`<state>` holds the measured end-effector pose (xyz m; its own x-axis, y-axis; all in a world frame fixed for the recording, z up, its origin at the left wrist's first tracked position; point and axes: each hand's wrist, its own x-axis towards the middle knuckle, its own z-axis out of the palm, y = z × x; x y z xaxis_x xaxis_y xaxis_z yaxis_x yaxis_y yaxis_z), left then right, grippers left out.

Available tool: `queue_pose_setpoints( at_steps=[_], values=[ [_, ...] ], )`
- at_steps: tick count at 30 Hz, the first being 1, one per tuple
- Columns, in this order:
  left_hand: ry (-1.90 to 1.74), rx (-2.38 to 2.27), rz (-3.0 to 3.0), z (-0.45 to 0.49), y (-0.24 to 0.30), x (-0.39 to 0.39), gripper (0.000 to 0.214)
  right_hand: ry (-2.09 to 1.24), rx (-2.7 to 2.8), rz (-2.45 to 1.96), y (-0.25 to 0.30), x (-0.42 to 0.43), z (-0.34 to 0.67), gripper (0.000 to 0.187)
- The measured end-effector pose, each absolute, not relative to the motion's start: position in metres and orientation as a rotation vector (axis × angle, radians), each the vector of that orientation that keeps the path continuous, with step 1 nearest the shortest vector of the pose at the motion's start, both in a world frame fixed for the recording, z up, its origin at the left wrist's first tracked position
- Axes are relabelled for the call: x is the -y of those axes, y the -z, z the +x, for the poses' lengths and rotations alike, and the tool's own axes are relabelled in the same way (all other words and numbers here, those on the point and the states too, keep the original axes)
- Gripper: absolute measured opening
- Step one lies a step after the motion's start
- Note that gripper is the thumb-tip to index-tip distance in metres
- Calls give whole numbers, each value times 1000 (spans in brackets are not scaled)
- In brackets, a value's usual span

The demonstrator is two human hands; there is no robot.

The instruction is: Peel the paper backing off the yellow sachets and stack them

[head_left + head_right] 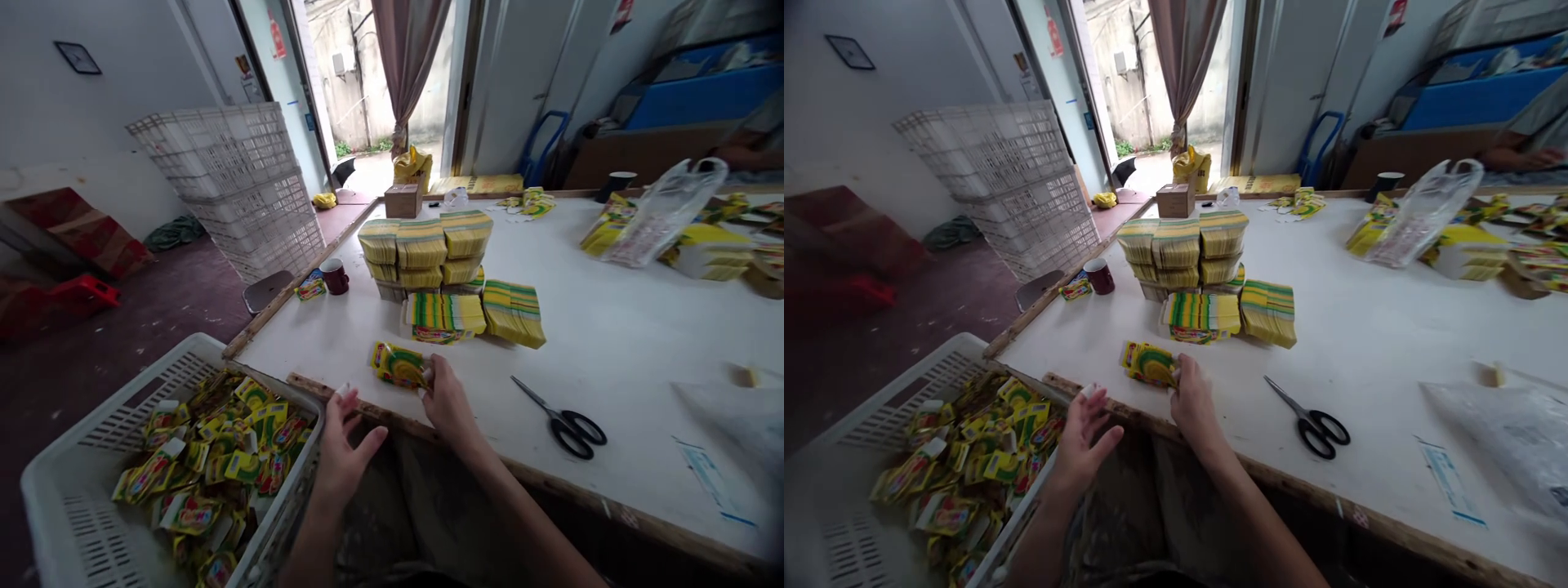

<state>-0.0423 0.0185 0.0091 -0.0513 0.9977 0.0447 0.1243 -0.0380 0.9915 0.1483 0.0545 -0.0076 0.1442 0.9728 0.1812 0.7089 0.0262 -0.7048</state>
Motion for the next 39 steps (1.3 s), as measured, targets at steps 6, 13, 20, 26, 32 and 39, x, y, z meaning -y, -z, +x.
queue_pose_setpoints(
  at_steps=[6,13,20,26,32,39],
  values=[
    [-1552,-928,700,0,-20,-15,62,-1282,1404,-1005,-20,-7,115,56],
    [-1519,-1010,715,5,-23,-11,74,-1516,1144,-917,-21,13,103,55],
    [-1343,-929,645,5,-23,-5,42,-1620,897,-763,-31,9,130,34],
    [-1292,-898,648,10,-17,-1,35,-1670,801,-656,-36,17,132,36],
    [-1312,-959,716,4,-12,4,25,-1532,935,-742,-35,13,134,24],
    [-1390,-997,771,-14,-11,-6,32,-1302,1218,-961,-28,7,140,19]
  ],
)
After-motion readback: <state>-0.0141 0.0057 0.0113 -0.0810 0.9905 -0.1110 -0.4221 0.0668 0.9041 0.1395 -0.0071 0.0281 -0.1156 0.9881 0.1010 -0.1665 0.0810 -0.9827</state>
